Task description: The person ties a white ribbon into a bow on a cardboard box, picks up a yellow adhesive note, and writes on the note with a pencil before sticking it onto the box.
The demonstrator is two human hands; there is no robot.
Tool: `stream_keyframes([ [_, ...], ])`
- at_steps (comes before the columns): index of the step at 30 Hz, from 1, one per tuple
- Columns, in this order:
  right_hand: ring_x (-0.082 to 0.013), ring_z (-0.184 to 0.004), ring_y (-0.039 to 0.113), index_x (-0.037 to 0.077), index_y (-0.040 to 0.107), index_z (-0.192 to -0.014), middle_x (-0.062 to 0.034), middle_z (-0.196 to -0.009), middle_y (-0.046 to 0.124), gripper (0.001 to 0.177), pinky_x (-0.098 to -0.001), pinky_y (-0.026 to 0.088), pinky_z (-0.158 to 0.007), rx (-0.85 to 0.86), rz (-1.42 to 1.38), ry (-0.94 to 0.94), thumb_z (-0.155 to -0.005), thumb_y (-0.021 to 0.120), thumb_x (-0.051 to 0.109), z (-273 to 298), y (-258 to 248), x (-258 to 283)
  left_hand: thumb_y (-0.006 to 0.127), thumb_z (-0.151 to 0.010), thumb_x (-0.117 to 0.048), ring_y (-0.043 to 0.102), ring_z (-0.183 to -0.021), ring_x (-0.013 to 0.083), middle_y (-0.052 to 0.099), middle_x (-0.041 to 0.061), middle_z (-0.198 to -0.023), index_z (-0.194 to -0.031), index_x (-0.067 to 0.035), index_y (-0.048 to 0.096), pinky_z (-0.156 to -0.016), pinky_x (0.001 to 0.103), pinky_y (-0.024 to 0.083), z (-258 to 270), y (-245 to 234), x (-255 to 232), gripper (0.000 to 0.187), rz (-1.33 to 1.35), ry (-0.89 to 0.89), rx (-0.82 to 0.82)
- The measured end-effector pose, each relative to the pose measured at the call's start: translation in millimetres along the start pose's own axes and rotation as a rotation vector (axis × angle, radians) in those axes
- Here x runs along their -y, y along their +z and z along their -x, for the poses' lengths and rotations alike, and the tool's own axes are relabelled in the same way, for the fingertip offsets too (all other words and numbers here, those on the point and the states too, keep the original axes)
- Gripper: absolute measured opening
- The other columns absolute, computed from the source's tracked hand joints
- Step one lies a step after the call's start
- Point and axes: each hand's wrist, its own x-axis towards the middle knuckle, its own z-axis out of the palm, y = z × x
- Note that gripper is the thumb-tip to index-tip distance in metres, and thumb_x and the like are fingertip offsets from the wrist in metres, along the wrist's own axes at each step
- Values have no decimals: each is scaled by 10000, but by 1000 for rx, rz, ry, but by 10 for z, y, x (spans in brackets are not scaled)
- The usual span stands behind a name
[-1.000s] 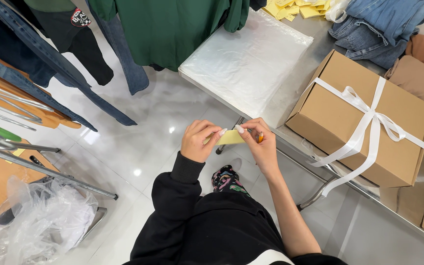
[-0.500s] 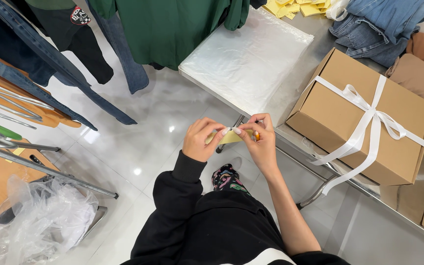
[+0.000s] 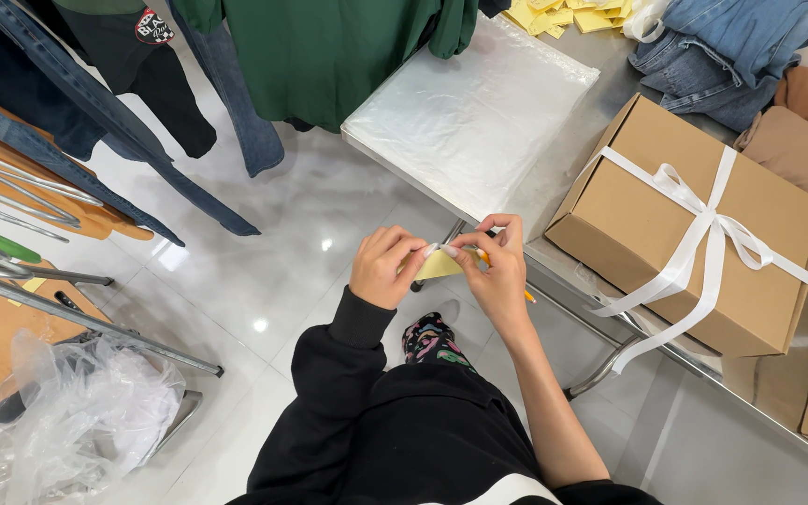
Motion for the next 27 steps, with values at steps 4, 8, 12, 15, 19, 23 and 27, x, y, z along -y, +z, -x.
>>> stream_keyframes([
  [4, -144, -662, 446, 112, 740, -872, -42, -1040, 438, 68, -293, 448, -709, -22, 12, -40, -891, 800, 137, -11, -8, -143, 708, -970, -224, 618, -814, 160, 592, -76, -802, -873, -192, 700, -877, 333, 496, -25, 11, -35, 103, -14, 8, -17],
  [8, -119, -664, 448, 130, 757, -879, -36, -1040, 441, 68, -281, 436, -707, -42, -7, -17, -877, 821, 151, -48, -83, -140, 714, -967, -237, 634, -835, 168, 595, -81, -837, -928, -197, 711, -849, 337, 506, -36, -1, -17, 57, 77, -45, -46],
  [12, -133, -643, 463, 134, 781, -917, -35, -1030, 429, 104, -296, 452, -681, -19, 26, -2, -840, 847, 155, -22, -83, -85, 721, -962, -224, 607, -797, 147, 562, -89, -785, -856, -204, 693, -864, 323, 499, -49, 7, -37, 112, -74, 46, -71],
  [15, -144, -625, 463, 140, 780, -883, -34, -1016, 449, 78, -288, 456, -680, -57, 64, -30, -838, 838, 113, 86, -62, -45, 737, -932, -211, 622, -789, 182, 566, -68, -781, -859, -206, 703, -807, 332, 505, -39, 113, -86, 81, -78, 106, -27],
  [19, -148, -634, 452, 151, 772, -887, -42, -1018, 463, 78, -286, 464, -696, -137, 94, 31, -850, 821, 102, 274, -266, -317, 751, -916, -209, 617, -788, 173, 571, -65, -790, -878, -200, 711, -815, 333, 505, 12, 235, -104, 56, 0, 145, 26],
  [23, -192, -689, 499, 155, 765, -871, -54, -1021, 495, 128, -316, 468, -710, -224, 237, 32, -827, 833, 56, 410, -742, -760, 737, -940, -208, 627, -791, 172, 594, -65, -808, -895, -186, 718, -812, 311, 515, 23, 368, -32, 54, 71, 98, 25],
  [27, -108, -644, 446, 110, 737, -949, -51, -1010, 508, 83, -236, 423, -613, -393, 219, 318, -913, 772, 43, 619, -1238, -1078, 742, -950, -183, 653, -774, 200, 623, -28, -800, -892, -151, 742, -802, 312, 548, -147, 511, -32, 67, 190, -4, 1],
])
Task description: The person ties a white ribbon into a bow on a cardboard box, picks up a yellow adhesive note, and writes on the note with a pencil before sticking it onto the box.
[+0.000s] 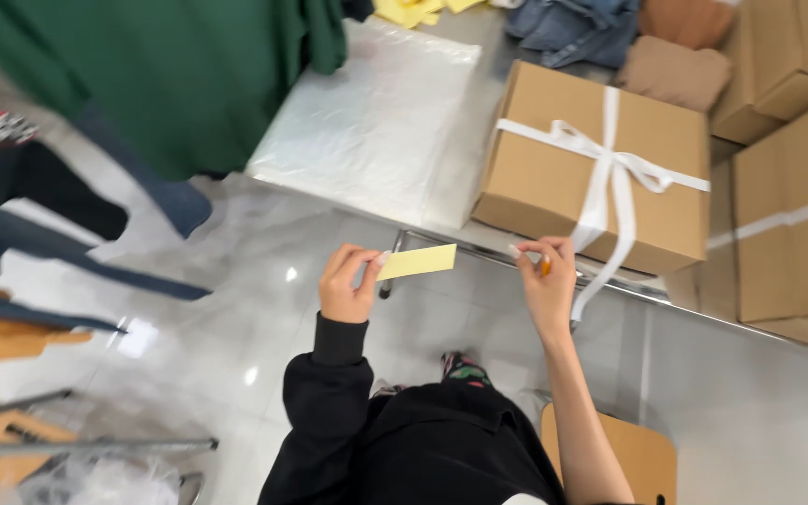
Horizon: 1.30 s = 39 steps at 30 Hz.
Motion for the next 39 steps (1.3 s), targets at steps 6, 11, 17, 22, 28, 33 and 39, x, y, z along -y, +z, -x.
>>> stream_keyframes([
  [6, 31, -541, 329, 175, 565, -1003, 110, -788, 432, 48, -112, 213, -399, -235, -743, 703, -1046, 568, 152, -97, -625, -120, 730, -975, -203, 660, -775, 181, 639, 8, -806, -908, -106, 748, -827, 326, 561, -59, 568, -257, 119, 238, -256, 75],
  [11, -22, -611, 401, 67, 599, -1036, 25, -842, 517, 32, -120, 251, -448, -236, -1420, 987, -1021, 589, 93, -243, -1105, -736, 721, -989, -232, 632, -792, 160, 635, 47, -821, -944, -71, 748, -823, 337, 564, 38, 986, -290, 169, 357, -448, 160],
  [17, -33, -742, 459, 186, 605, -1067, 75, -875, 537, 206, -143, 327, -601, -483, -1138, 575, -1083, 457, 329, -1023, -1458, -1080, 739, -972, -242, 645, -824, 164, 638, 55, -832, -962, -63, 753, -838, 344, 569, -57, 1486, -380, 180, 368, -572, 229],
  [22, -58, -662, 510, 178, 533, -1126, 23, -794, 550, 271, -168, 432, -604, -540, -507, 148, -1135, 370, 395, -1705, -1571, -987, 743, -974, -271, 644, -842, 176, 631, 60, -837, -975, -64, 754, -849, 362, 571, -303, 1847, -509, 208, 336, -599, 200],
  [28, -40, -664, 454, 146, 519, -1086, 39, -801, 505, 211, -154, 374, -601, -297, -338, 154, -1158, 363, 269, -1806, -1199, -1368, 747, -972, -263, 645, -869, 170, 636, 66, -862, -984, -62, 754, -838, 353, 582, -489, 2071, -702, 202, 348, -546, 142],
  [33, -107, -903, 519, 59, 291, -1376, -51, -1063, 521, 403, -189, 445, -734, 96, -348, 93, -1040, 503, -10, -1763, -1010, -1659, 756, -963, -236, 656, -878, 190, 656, 99, -890, -1009, -41, 744, -807, 350, 586, -343, 2249, -714, 201, 332, -572, 89],
  [39, -60, -661, 518, 162, 167, -1335, -71, -1114, 532, 460, -142, 370, -486, 407, -672, 144, -1029, 452, -28, -1737, -912, -919, 770, -949, -274, 673, -822, 164, 668, 85, -856, -1029, -76, 759, -719, 308, 598, -40, 2483, -600, 214, 361, -732, 80],
])
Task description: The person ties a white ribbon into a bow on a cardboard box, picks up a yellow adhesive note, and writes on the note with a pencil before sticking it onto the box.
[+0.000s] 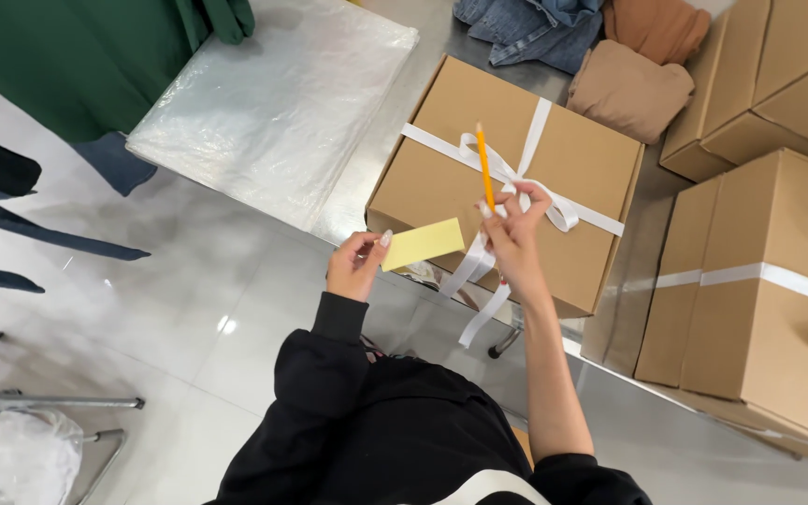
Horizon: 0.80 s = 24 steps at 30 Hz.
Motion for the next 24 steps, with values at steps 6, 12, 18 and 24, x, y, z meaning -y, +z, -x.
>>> stream_keyframes([
  [6, -47, -680, 618, 95, 433, -1363, -127, -1321, 589, 357, -70, 326, -377, -48, -483, 341, -1006, 449, 113, -374, 155, 59, 778, -929, -219, 612, -761, 107, 594, 40, -864, -1175, -60, 640, -578, 202, 562, -365, 118, 86, 324, 205, -135, -49],
  [12, -73, -858, 734, 101, 619, -1258, -12, -1304, 711, 340, -95, 420, -463, -10, -853, 371, -963, 449, 123, -827, 3, -198, 739, -973, -260, 635, -830, 150, 637, 37, -902, -1233, -160, 549, -696, 253, 540, -1110, 248, 127, 337, 28, -2, -55],
  [18, -68, -500, 277, 154, 544, -890, 48, -556, 263, 221, -157, 199, -420, -222, -653, 337, -1037, 489, 310, -1312, -34, -306, 675, -995, -277, 690, -996, 256, 750, 54, -1013, -1196, -209, 530, -885, 385, 539, -2102, 636, 212, 257, -165, 88, 77],
  [24, -114, -1006, 703, 134, 607, -1371, -51, -1191, 718, 420, -143, 535, -684, -143, -421, 385, -983, 593, 293, -2024, 42, -468, 648, -995, -304, 695, -1017, 245, 756, -55, -1024, -1149, -299, 523, -907, 425, 534, -3005, 1343, 494, 198, -459, 152, 271],
])
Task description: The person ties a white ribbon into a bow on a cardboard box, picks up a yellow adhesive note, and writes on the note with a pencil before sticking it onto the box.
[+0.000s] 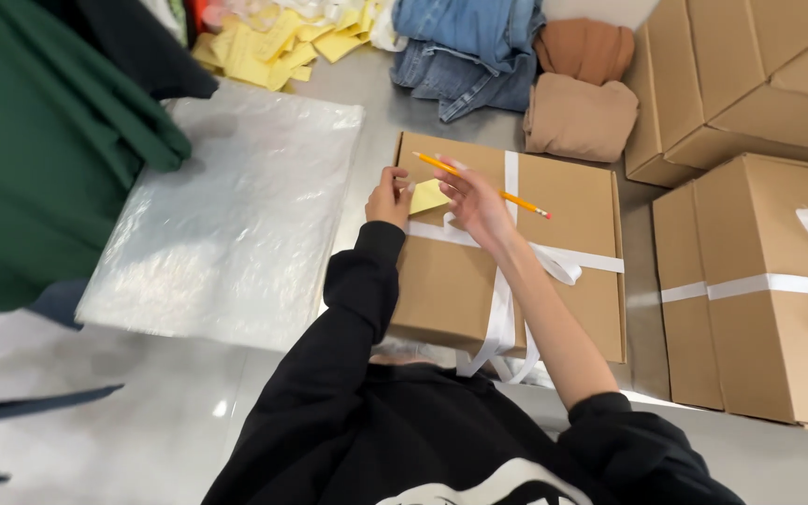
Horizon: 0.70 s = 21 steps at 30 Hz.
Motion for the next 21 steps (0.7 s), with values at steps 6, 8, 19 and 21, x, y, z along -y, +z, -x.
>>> stream_keyframes([
  [6, -106, -440, 432, 129, 483, -793, -4, -517, 407, 240, -208, 402, -434, -301, 145, -334, -923, 682, 92, -565, -124, -317, 686, -930, -210, 632, -1066, 247, 683, -34, -1048, -1113, -245, 608, -914, 465, 527, -119, 164, 5, 201, -275, 237, 4],
  [8, -112, -398, 444, 115, 516, -746, -42, -476, 435, 227, -210, 390, -405, -331, 154, -322, -920, 655, 160, -774, -105, -360, 698, -931, -209, 586, -1095, 245, 574, -24, -1118, -1165, -213, 578, -927, 460, 527, -47, 101, -107, 263, -284, 189, 14],
  [19, -74, -591, 536, 112, 556, -753, -31, -664, 601, 255, -165, 419, -552, -326, 329, -346, -829, 790, 48, -1043, -271, -709, 892, -738, -162, 417, -1290, 446, 302, 136, -1318, -1344, -102, 454, -1120, 562, 416, 2, -44, -255, 750, 58, 39, -34],
  [21, -62, -487, 499, 140, 474, -710, -12, -575, 521, 297, -159, 351, -433, -334, 310, -383, -880, 708, 76, -1088, -348, -864, 928, -697, -197, 407, -1341, 487, 293, 190, -1374, -1427, -83, 365, -1118, 573, 423, 79, -94, -294, 929, 7, 35, 61],
])
